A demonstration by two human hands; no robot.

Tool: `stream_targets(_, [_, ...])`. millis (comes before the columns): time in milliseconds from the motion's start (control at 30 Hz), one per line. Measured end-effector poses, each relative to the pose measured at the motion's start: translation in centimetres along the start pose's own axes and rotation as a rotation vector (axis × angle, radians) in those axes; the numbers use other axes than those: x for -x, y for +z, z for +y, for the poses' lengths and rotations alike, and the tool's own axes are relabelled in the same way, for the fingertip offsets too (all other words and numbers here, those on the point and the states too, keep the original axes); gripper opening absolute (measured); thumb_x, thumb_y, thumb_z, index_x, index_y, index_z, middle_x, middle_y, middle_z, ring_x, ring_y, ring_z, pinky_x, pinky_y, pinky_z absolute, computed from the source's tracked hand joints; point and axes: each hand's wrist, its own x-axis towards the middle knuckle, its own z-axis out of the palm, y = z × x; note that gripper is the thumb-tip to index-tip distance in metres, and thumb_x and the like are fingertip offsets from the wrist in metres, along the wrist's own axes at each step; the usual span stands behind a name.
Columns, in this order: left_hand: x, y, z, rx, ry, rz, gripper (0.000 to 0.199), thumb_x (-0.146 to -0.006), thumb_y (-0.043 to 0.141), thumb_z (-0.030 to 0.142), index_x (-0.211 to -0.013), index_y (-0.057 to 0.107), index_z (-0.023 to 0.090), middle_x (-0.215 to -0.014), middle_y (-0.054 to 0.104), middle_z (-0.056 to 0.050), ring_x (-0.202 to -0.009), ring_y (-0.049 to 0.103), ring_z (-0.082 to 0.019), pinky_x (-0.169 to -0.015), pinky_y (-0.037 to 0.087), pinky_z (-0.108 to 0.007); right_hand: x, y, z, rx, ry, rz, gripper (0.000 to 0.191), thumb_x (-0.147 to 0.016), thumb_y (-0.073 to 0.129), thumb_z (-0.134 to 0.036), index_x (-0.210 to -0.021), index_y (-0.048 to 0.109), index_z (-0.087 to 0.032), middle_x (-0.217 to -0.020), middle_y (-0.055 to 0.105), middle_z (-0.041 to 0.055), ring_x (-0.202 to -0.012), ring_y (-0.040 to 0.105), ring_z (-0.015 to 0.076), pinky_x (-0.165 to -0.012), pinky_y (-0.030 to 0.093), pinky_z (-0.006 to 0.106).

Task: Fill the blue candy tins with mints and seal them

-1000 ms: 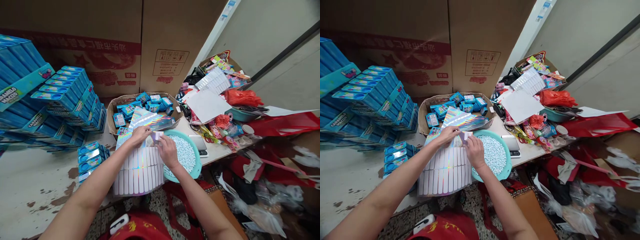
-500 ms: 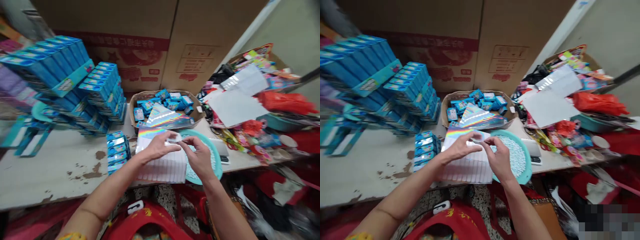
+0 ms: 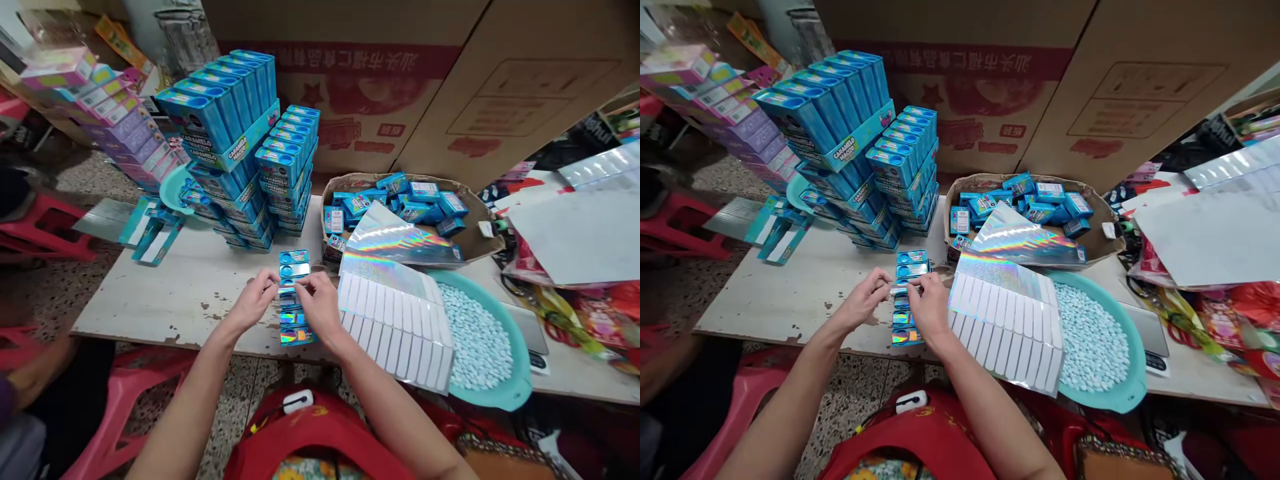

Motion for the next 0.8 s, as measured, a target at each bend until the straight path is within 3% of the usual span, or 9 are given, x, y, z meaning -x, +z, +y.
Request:
stream_targets(167, [-1.9, 0.1, -2.9, -0.092, 0.028, -0.001, 0.011, -0.087, 0.040, 0.030, -0.091, 0.045, 0.021, -0.066, 0.042, 0.004, -0.063, 0.041, -0.013, -0.061, 0.033, -0.025, -0.8, 2.4, 1.0, 0.244, -0.031, 0.050, 0.009, -0.078, 0.056, -0.013, -0.074, 0.063, -0.018, -0.088, 0.054, 0.0055, -0.089, 0.052, 0.0209, -0.083, 0.044, 0.035])
stream_targets(300, [-2.7, 1.5, -5.2, -0.005, 0.047, -0.021, 0.011, -0.088, 0.039, 0.032, -0.090, 0.043, 0.021, -0.068, 0.044, 0.004, -0.065, 0.044, -0.013, -0.062, 0.034, -0.025, -1.0, 2.9, 1.3, 0.332, 0.013, 0.053, 0.008, -0.076, 0.054, -0.011, -0.073, 0.056, -0.018, -0.091, 0.051, 0.0059, -0.091, 0.050, 0.0217, -0.084, 0.043, 0.036])
stream_targets(467, [-2.4, 3.3, -7.9, 0.063, -0.125, 0.097, 0.016, -0.087, 0.040, 0.032, -0.096, 0.045, 0.019, -0.067, 0.050, 0.003, -0.064, 0.050, -0.015, -0.062, 0.040, -0.026, -1.4, 2.7, 1.4, 0.294, 0.112, 0.069, 0.016, -0.073, 0.056, -0.010, -0.086, 0.052, -0.018, -0.095, 0.047, 0.0048, -0.082, 0.052, 0.0184, -0.079, 0.045, 0.034])
stream_targets(533, [-1.9, 3.6, -7.9, 0.031, -0.159, 0.210, 0.027, -0.089, 0.039, 0.037, -0.106, 0.048, 0.018, -0.081, 0.059, -0.003, -0.077, 0.057, -0.018, -0.072, 0.045, -0.031, -1.6, 2.6, 1.5, 0.286, 0.118, 0.059, 0.014, -0.074, 0.055, -0.010, -0.084, 0.052, -0.019, -0.093, 0.047, 0.0039, -0.077, 0.052, 0.0171, -0.075, 0.045, 0.033])
stream_targets(600, [-1.1, 4.0, -7.6, -0.022, -0.096, 0.274, 0.042, -0.090, 0.035, 0.045, -0.119, 0.048, 0.018, -0.110, 0.061, -0.011, -0.103, 0.057, -0.022, -0.088, 0.044, -0.037, -1.9, 2.8, 1.7, 0.290, 0.117, 0.067, 0.011, -0.074, 0.056, -0.012, -0.082, 0.052, -0.019, -0.091, 0.047, 0.0029, -0.075, 0.052, 0.0165, -0.073, 0.045, 0.032])
stream_targets(700, [0.2, 4.7, -7.7, -0.134, 0.056, 0.151, 0.060, -0.089, 0.035, 0.053, -0.136, 0.039, 0.016, -0.141, 0.043, -0.015, -0.132, 0.037, -0.027, -0.106, 0.032, -0.045, -2.1, 3.4, 1.9, 0.351, 0.108, 0.087, 0.009, -0.075, 0.054, -0.011, -0.079, 0.053, -0.019, -0.089, 0.049, 0.0035, -0.080, 0.053, 0.0188, -0.076, 0.045, 0.033])
stream_targets(800, [0.8, 4.2, -8.5, -0.269, 0.060, 0.041, 0.062, -0.088, 0.033, 0.055, -0.137, 0.042, 0.018, -0.144, 0.040, -0.015, -0.135, 0.032, -0.032, -0.108, 0.026, -0.053, -1.7, 3.5, 0.7, 0.419, 0.078, 0.098, 0.019, -0.077, 0.045, -0.004, -0.083, 0.056, -0.018, -0.092, 0.052, 0.0072, -0.089, 0.054, 0.0214, -0.080, 0.046, 0.036])
